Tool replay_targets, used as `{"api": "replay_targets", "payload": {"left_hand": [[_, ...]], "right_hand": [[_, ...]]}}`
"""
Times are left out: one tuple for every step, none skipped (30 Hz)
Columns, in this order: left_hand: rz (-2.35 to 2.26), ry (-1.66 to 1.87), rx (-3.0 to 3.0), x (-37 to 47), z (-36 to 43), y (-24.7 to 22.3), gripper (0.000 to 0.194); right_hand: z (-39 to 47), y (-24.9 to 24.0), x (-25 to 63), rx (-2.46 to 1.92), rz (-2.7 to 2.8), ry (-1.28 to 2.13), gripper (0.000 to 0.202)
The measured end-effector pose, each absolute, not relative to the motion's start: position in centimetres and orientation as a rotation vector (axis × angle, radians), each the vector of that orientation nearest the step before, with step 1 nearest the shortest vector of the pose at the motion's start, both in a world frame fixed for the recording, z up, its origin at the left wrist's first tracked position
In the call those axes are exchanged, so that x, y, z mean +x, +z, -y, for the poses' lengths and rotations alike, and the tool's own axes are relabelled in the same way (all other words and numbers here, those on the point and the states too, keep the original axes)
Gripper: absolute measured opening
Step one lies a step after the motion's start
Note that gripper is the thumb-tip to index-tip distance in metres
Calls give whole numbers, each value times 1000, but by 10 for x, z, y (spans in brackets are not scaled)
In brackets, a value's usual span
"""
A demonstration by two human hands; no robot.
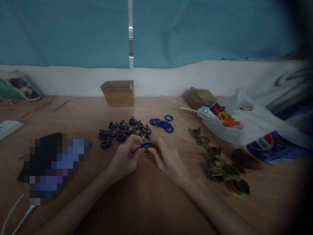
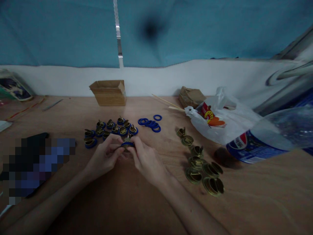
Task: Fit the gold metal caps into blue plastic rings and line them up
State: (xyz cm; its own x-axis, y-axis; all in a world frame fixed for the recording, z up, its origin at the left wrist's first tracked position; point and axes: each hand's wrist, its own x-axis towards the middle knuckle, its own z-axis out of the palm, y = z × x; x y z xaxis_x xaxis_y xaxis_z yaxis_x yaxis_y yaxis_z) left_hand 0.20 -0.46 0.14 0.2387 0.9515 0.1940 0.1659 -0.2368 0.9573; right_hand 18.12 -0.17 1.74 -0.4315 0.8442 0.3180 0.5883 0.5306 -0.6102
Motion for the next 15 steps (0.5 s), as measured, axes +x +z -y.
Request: {"api": "replay_targets", "payload": {"left_hand": [[-1057, 1096, 1591, 2, 5, 2, 15], [-1045, 1092, 1567, 3, 5, 2, 16], [-1030, 1087, 1538, 3, 6, 3, 17], [-1012, 1084, 1504, 4, 6, 4, 18], [-991, 1085, 1466, 5, 6, 6, 18], [-973, 1083, 1426, 6, 7, 7, 19], [-957, 1078, 1389, 7, 7, 9, 19], [-946, 1075, 1355, 8, 7, 11, 20], [-937, 1073, 1327, 8, 7, 13, 21], [-930, 1070, 1305, 9, 7, 14, 23], [-927, 1065, 1289, 9, 7, 15, 25], [-925, 1059, 1278, 9, 7, 16, 26], [-926, 1054, 1269, 9, 7, 16, 27], [-929, 1051, 1262, 9, 6, 16, 27], [-934, 1050, 1254, 9, 6, 15, 28]], "right_hand": [[2, 18, 181, -1141, 2158, 562, 10], [2, 18, 180, -1129, 2137, 575, 9], [2, 18, 180, -1124, 2110, 592, 8], [2, 18, 179, -1128, 2080, 612, 7], [2, 19, 179, -1138, 2049, 632, 5], [2, 19, 178, -1152, 2020, 653, 4], [2, 19, 178, -1166, 1996, 674, 4], [2, 19, 177, -1179, 1978, 701, 3], [2, 19, 177, -1187, 1962, 727, 4], [2, 19, 177, -1188, 1947, 752, 5], [2, 18, 177, -1183, 1935, 776, 6], [2, 18, 177, -1178, 1925, 799, 8], [1, 17, 177, -1173, 1915, 820, 9], [1, 17, 177, -1169, 1908, 842, 10], [0, 16, 177, -1165, 1901, 865, 10]]}}
